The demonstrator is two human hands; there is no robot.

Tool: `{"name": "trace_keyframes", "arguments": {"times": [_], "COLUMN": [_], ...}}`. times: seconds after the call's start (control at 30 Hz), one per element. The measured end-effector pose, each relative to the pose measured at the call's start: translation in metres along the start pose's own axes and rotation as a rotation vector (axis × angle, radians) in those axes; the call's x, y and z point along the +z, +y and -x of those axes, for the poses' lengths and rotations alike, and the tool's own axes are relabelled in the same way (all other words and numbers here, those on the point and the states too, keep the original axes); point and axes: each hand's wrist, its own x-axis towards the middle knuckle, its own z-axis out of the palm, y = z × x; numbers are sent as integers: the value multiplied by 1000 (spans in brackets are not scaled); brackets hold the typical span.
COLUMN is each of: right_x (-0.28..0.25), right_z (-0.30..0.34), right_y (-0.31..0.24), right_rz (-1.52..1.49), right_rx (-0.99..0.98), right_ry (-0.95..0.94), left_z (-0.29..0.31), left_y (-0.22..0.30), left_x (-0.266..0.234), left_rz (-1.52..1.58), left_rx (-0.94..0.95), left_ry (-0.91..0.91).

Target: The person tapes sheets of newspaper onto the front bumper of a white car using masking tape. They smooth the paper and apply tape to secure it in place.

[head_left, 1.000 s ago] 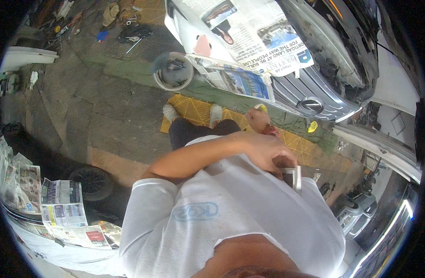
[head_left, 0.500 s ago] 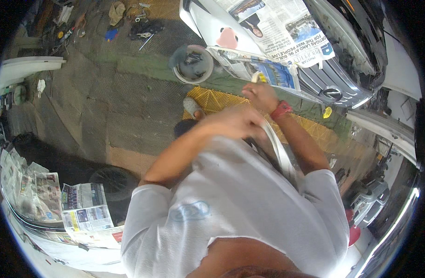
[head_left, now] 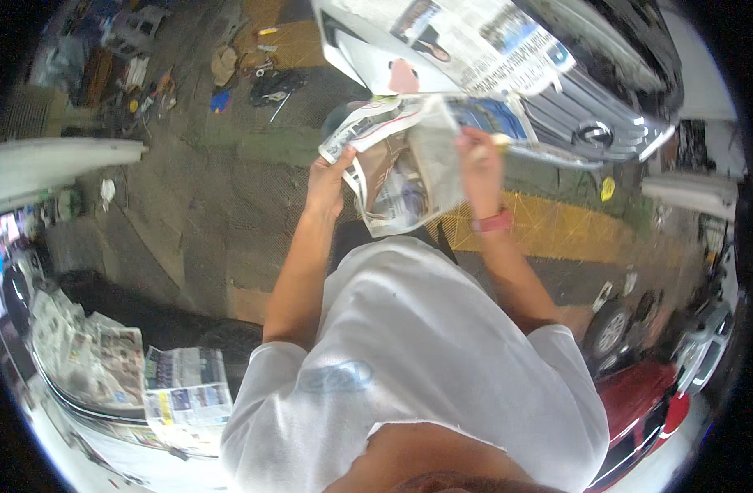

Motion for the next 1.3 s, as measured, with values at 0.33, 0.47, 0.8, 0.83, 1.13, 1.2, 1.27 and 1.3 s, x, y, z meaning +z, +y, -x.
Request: {"name": "trace_keyframes", "arguments": {"times": [0.33, 0.47, 0.8, 0.83, 1.13, 1.2, 1.27, 1.3], "right_x": [32, 3, -78, -81, -61, -48, -38, -42], "right_z": [100, 111, 143, 145, 148, 146, 144, 134], "right_y": [-45, -11, 23, 20, 2, 8, 13, 62], "right_rz": [-510, -573, -1062, -1065, -987, -1015, -1229, -1339], "right_rx": [215, 330, 495, 493, 444, 468, 721, 657], "right_ry": [-314, -19, 398, 396, 359, 353, 449, 457], "left_z": [79, 101, 150, 154, 168, 168, 173, 169], "left_y": [-15, 2, 64, 65, 65, 86, 117, 132], "left_x": [58, 40, -50, -53, -80, -92, -133, -152], "left_rz": [-10, -31, -210, -214, -405, -486, -488, -524], "left_rx": [-92, 70, 379, 369, 641, 662, 649, 711], "left_ry": [-140, 16, 238, 243, 359, 469, 492, 465]}}
